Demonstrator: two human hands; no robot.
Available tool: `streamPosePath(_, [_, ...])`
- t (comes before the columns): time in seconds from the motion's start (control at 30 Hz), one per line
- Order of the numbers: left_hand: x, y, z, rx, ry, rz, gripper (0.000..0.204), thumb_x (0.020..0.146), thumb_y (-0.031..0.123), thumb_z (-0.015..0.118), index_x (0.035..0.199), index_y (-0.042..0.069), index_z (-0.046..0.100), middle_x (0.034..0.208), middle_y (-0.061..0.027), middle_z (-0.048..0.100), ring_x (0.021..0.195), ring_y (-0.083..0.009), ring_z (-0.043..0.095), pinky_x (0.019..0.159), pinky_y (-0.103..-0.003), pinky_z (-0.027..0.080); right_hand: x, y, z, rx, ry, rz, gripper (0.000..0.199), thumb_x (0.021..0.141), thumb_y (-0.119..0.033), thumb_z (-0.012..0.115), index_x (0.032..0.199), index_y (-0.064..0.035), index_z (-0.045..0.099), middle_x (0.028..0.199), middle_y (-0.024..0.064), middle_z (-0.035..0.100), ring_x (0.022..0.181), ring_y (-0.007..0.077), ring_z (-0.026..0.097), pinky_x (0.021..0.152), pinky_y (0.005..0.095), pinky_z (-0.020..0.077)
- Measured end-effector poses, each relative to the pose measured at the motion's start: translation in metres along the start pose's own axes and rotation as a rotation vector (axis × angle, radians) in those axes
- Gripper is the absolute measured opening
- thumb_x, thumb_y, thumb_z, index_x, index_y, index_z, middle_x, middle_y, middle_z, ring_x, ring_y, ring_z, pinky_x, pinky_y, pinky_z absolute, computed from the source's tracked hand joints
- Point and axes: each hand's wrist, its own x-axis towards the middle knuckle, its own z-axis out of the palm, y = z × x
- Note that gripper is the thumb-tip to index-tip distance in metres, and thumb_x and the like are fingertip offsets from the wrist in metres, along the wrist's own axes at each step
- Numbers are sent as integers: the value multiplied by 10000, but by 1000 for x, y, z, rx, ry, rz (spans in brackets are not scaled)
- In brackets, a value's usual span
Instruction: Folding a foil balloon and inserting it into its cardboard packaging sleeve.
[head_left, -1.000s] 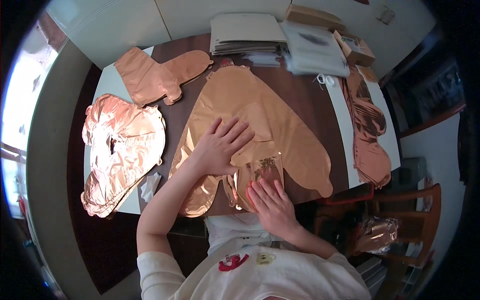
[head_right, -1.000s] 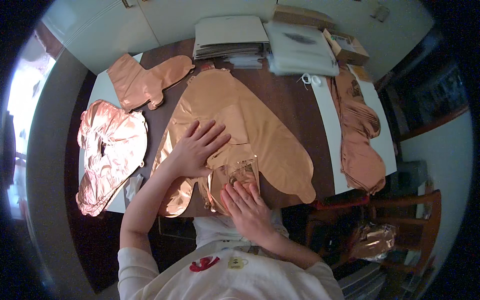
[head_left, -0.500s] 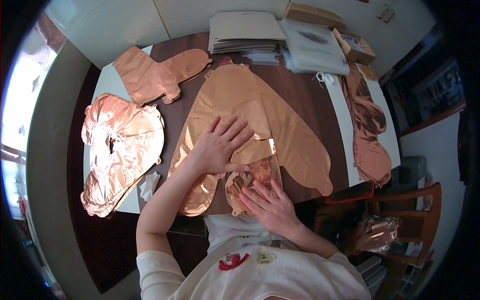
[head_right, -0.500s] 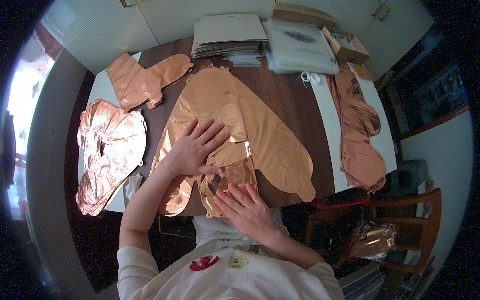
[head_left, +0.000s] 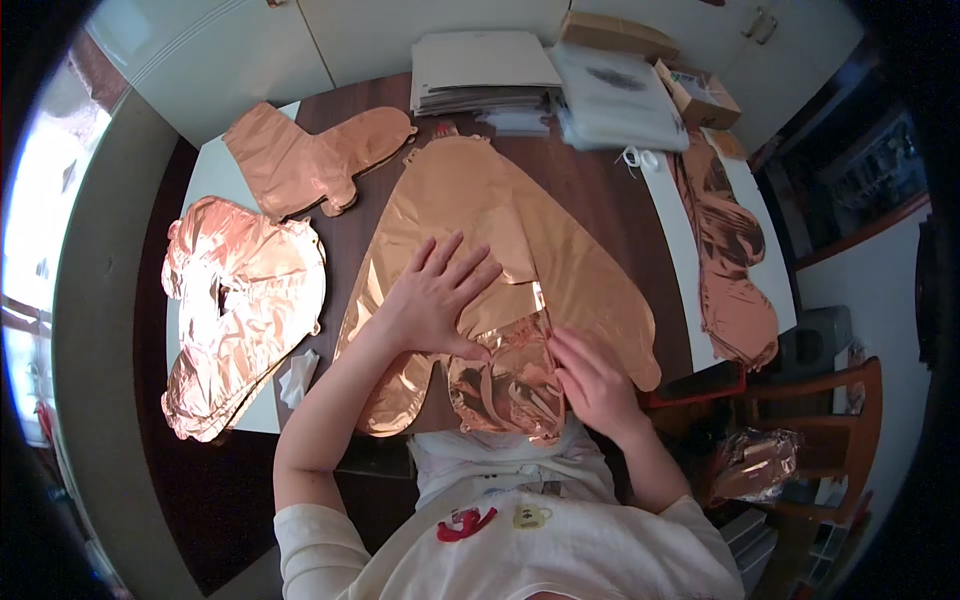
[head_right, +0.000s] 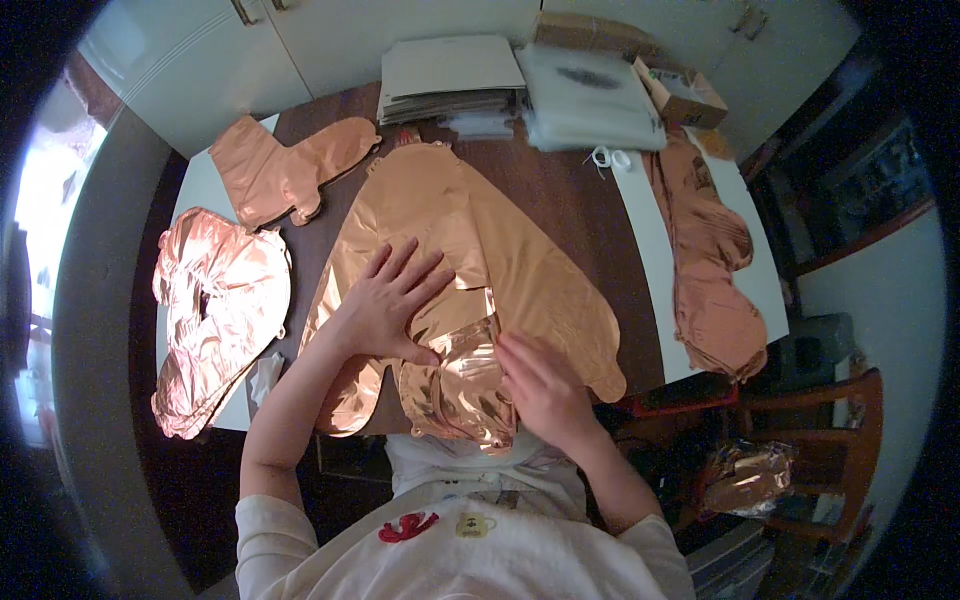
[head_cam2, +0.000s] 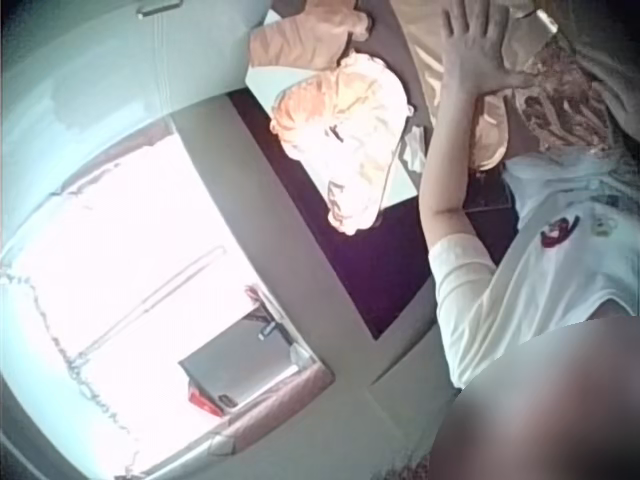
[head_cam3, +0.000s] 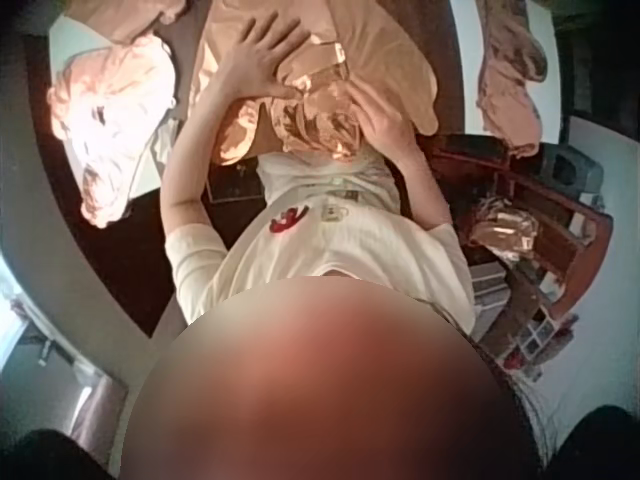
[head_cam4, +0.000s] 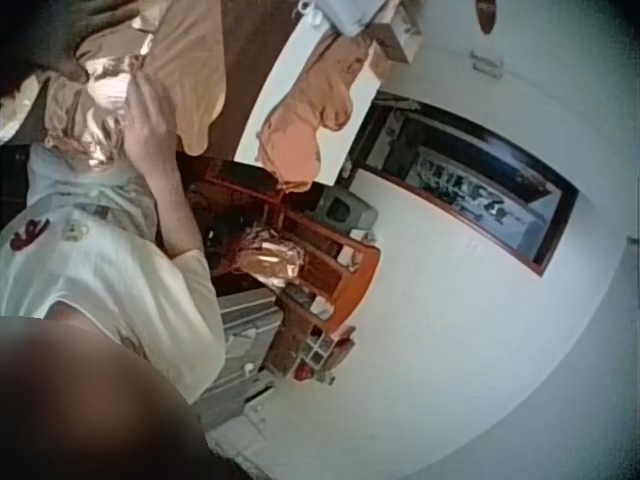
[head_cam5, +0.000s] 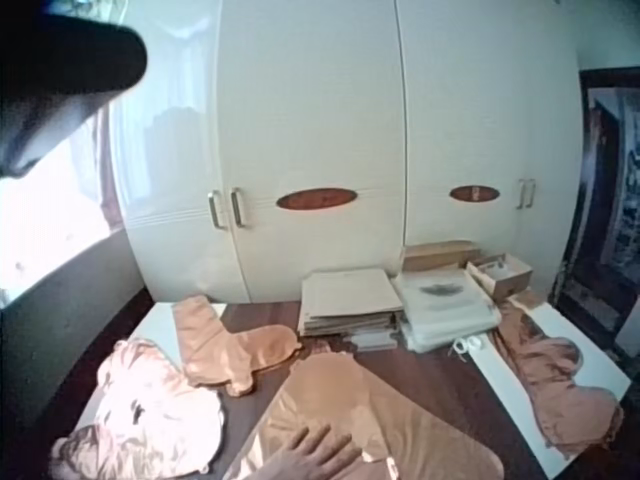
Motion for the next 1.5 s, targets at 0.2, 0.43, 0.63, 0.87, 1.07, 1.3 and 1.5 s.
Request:
streamPosePath(0.2, [1, 0, 1, 0, 6, 2, 1091, 548, 802, 542, 1385, 135, 329, 1410, -123, 342, 1311, -400, 259, 1058, -543, 186, -3, 18, 3, -144, -118, -91, 475, 752, -254, 679, 1165, -50, 565, 1267, 69, 527, 1192, 244, 477, 994, 406, 368])
streamPosePath(0.43, [-1, -2, 2, 2, -3, -3, 1086, 552, 801, 541, 1387, 140, 327, 1426, -116, 319, 1318, -395, 246, 1063, -544, 175, -1, 18, 7, -157, -200, -118, 525, 745, -300, 670, 1203, -73, 553, 1285, 74, 515, 1216, 256, 458, 1015, 435, 340])
streamPosePath(0.63, [0, 0, 2, 5, 6, -2, 1054, 578, 802, 519, 1375, 135, 345, 1417, -116, 333, 1326, -383, 236, 1069, -537, 167, 2, 27, 5, -186, -284, -110, 600, 739, -418, 632, 1252, -127, 520, 1338, 34, 467, 1282, 311, 358, 1027, 512, 286])
streamPosePath(0.87, [-1, 0, -1, -9, 13, 10, 1031, 585, 787, 533, 1364, 133, 365, 1417, -117, 332, 1327, -389, 229, 1069, -543, 164, 22, 30, -5, -296, -447, -99, 871, 644, -616, 602, 1349, -149, 396, 1409, 19, 374, 1329, 373, 239, 1066, 550, 183])
streamPosePath(1.07, [1, 1, -3, -54, -29, 68, 987, 643, 729, 541, 1355, 71, 361, 1407, -128, 346, 1320, -355, 272, 1074, -519, 187, 29, 32, -9, -315, -447, -122, 1028, 528, -656, 642, 1363, -124, 365, 1421, 21, 351, 1333, 377, 227, 1065, 557, 180])
streamPosePath(1.3, [2, 7, -2, -47, -21, 58, 980, 660, 727, 527, 1348, 49, 359, 1398, -159, 348, 1312, -381, 277, 1064, -531, 195, 28, 33, -10, -319, -469, -110, 1071, 518, -687, 628, 1380, -126, 332, 1445, 17, 308, 1344, 371, 202, 1066, 565, 166])
streamPosePath(1.5, [1, 18, 1, -32, 19, 3, 1053, 606, 781, 524, 1343, 46, 362, 1399, -181, 333, 1302, -449, 242, 1052, -558, 186, 28, 34, -9, -323, -526, -98, 1107, 530, -727, 596, 1402, -122, 283, 1472, 22, 249, 1363, 364, 143, 1076, 570, 124])
